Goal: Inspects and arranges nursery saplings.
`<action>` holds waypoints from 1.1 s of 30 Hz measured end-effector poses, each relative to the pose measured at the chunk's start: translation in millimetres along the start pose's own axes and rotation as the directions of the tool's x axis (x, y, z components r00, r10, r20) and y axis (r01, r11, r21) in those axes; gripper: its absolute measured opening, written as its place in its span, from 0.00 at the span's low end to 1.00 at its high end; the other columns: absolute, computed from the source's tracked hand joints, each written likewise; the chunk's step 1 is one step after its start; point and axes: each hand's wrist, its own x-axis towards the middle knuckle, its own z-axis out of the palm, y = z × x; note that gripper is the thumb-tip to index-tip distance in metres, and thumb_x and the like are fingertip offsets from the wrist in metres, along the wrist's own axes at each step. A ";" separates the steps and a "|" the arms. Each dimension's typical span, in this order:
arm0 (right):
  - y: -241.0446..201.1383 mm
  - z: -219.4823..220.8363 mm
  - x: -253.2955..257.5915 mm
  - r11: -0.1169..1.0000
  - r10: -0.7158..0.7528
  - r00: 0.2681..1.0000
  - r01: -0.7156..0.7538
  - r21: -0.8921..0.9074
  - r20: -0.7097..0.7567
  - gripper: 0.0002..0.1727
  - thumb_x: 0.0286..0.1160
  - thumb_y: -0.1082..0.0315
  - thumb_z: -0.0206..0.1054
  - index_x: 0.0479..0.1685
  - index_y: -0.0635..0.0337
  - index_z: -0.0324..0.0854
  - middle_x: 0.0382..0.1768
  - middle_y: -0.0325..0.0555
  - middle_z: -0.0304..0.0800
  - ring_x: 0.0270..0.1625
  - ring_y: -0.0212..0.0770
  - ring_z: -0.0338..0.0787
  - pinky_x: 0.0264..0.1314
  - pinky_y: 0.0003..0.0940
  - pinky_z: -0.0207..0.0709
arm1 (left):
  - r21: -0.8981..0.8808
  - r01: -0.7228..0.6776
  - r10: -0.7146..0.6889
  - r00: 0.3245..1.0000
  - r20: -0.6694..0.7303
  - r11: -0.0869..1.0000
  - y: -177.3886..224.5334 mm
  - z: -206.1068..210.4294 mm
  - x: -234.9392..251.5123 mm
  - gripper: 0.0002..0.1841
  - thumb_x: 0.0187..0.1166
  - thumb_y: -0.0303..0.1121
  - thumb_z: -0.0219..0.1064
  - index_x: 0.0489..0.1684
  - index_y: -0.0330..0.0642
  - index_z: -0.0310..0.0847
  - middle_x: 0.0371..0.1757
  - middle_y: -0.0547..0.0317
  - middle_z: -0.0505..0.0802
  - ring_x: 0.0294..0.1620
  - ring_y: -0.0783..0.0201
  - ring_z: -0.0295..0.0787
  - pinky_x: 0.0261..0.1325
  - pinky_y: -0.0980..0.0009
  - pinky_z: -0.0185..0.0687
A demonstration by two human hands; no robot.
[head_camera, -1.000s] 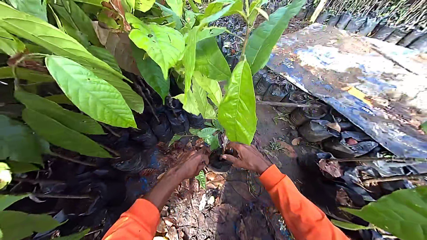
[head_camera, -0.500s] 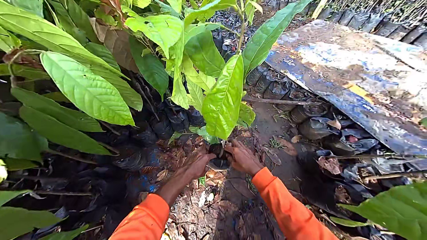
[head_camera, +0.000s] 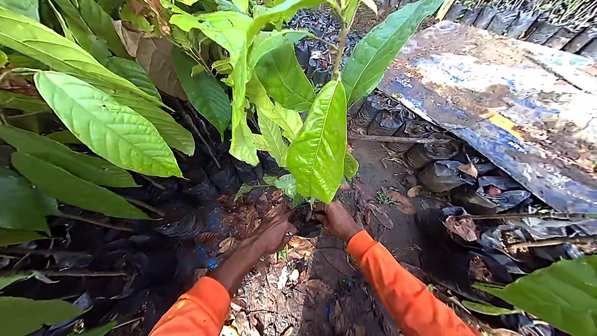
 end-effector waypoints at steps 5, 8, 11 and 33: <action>2.0 3.2 -2.7 0.999 0.000 0.999 0.002 0.036 -0.046 0.13 0.81 0.64 0.68 0.54 0.63 0.91 0.59 0.58 0.92 0.68 0.56 0.88 0.76 0.54 0.74 | 0.003 0.004 -0.004 1.000 -0.020 1.000 1.4 1.0 -1.9 0.16 0.89 0.32 0.57 0.61 0.34 0.88 0.61 0.35 0.90 0.68 0.38 0.84 0.76 0.44 0.73; 3.2 5.6 -2.5 1.000 0.005 0.998 -0.003 0.028 -0.067 0.13 0.81 0.62 0.68 0.52 0.61 0.92 0.57 0.57 0.93 0.66 0.57 0.89 0.74 0.57 0.74 | -0.008 -0.009 0.009 0.999 -0.047 1.000 0.2 1.6 -3.4 0.16 0.88 0.32 0.58 0.60 0.34 0.89 0.60 0.34 0.90 0.65 0.37 0.86 0.73 0.43 0.75; -0.9 2.6 -6.5 0.999 0.020 0.998 -0.018 0.030 -0.062 0.15 0.82 0.63 0.67 0.59 0.58 0.90 0.63 0.56 0.90 0.69 0.56 0.87 0.74 0.58 0.74 | -0.046 -0.061 0.056 0.993 -0.102 0.997 -5.4 4.5 -4.6 0.15 0.87 0.31 0.60 0.59 0.34 0.89 0.59 0.35 0.91 0.65 0.39 0.87 0.74 0.46 0.75; -135.7 31.4 14.6 0.880 -0.332 0.751 0.464 0.099 -0.570 0.21 0.87 0.52 0.58 0.48 0.58 0.91 0.56 0.48 0.94 0.56 0.47 0.94 0.53 0.52 0.87 | -0.860 0.177 -0.876 0.030 -0.482 0.479 -121.8 -51.5 -205.4 0.26 0.85 0.36 0.69 0.76 0.31 0.68 0.46 0.40 0.92 0.34 0.55 0.93 0.40 0.59 0.92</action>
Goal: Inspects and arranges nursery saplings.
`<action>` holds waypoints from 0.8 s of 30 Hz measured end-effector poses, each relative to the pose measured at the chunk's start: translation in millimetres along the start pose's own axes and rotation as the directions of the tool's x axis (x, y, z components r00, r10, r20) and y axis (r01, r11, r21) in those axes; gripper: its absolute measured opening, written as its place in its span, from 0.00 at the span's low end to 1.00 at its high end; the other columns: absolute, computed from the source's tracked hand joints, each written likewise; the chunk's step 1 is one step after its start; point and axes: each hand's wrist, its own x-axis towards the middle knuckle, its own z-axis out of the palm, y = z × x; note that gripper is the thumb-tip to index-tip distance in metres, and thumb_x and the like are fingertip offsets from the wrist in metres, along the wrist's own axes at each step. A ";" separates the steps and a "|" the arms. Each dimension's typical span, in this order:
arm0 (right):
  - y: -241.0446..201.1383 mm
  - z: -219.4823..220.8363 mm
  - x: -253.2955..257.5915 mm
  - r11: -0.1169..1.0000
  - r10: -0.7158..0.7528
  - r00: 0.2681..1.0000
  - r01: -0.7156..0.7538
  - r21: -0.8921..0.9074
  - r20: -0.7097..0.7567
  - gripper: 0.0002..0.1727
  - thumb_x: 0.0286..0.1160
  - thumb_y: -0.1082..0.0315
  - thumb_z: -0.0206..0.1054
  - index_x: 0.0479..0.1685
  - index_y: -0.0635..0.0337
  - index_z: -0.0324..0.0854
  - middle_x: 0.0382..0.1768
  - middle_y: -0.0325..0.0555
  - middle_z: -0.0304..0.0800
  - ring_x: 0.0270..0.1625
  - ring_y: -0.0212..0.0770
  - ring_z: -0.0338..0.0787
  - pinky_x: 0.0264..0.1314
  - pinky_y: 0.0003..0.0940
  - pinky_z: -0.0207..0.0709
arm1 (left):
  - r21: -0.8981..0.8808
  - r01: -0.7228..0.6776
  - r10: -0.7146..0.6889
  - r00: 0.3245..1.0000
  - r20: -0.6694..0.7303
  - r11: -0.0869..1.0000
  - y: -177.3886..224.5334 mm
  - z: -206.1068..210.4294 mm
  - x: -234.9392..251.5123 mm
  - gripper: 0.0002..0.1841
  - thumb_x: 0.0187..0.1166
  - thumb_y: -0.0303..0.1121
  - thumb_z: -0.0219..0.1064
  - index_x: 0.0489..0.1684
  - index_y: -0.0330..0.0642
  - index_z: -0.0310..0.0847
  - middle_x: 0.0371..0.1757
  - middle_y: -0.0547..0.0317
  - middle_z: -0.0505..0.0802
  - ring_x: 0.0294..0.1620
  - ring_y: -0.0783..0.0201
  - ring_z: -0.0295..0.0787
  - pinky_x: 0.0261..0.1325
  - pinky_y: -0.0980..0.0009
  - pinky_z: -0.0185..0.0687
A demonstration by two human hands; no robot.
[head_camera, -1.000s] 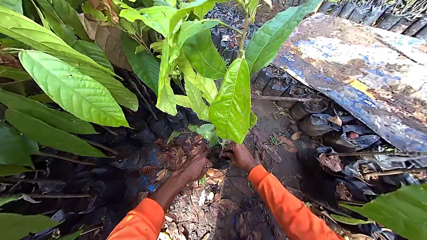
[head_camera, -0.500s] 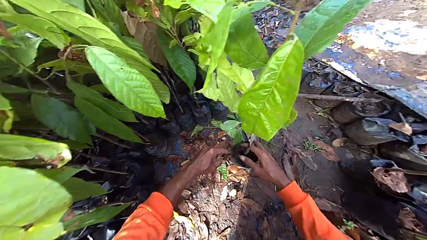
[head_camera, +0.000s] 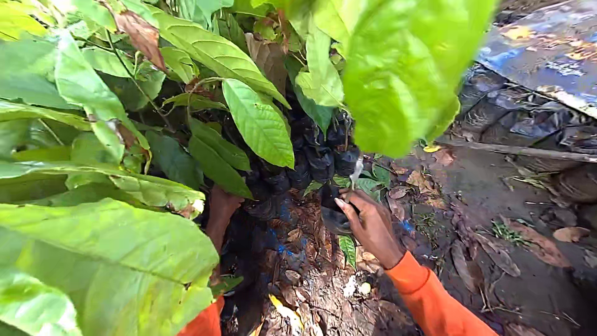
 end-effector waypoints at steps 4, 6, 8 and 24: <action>-44.1 44.6 42.1 0.995 0.078 0.992 -0.083 0.046 0.103 0.20 0.87 0.52 0.61 0.53 0.57 0.92 0.59 0.49 0.93 0.59 0.52 0.93 0.56 0.59 0.84 | 0.033 -0.060 0.059 0.998 0.027 0.998 -7.2 3.5 15.8 0.20 0.90 0.37 0.60 0.65 0.25 0.76 0.47 0.40 0.92 0.39 0.56 0.93 0.45 0.59 0.90; -53.0 79.5 58.7 0.988 0.128 0.970 -0.143 0.056 0.206 0.21 0.88 0.51 0.60 0.57 0.57 0.91 0.64 0.50 0.91 0.64 0.53 0.91 0.64 0.58 0.81 | 0.132 -0.101 0.099 0.995 0.023 0.986 -10.6 -2.1 17.6 0.19 0.89 0.37 0.61 0.63 0.27 0.80 0.46 0.42 0.95 0.39 0.56 0.96 0.44 0.59 0.93; -47.8 127.6 70.9 0.978 0.173 0.928 -0.202 0.054 0.331 0.23 0.89 0.51 0.58 0.61 0.57 0.89 0.68 0.52 0.88 0.69 0.53 0.88 0.71 0.56 0.79 | 0.150 -0.019 0.010 0.998 0.056 0.989 -0.9 -9.5 9.9 0.19 0.93 0.36 0.56 0.67 0.28 0.79 0.52 0.41 0.94 0.45 0.54 0.96 0.52 0.58 0.92; -31.4 161.8 99.7 0.972 0.233 0.765 -0.208 -0.112 0.600 0.28 0.91 0.44 0.53 0.67 0.56 0.85 0.71 0.55 0.84 0.69 0.57 0.86 0.72 0.59 0.75 | 0.069 -0.076 0.078 0.997 -0.022 0.995 -29.2 5.5 17.5 0.18 0.94 0.36 0.52 0.64 0.29 0.80 0.42 0.47 0.92 0.35 0.62 0.94 0.44 0.65 0.93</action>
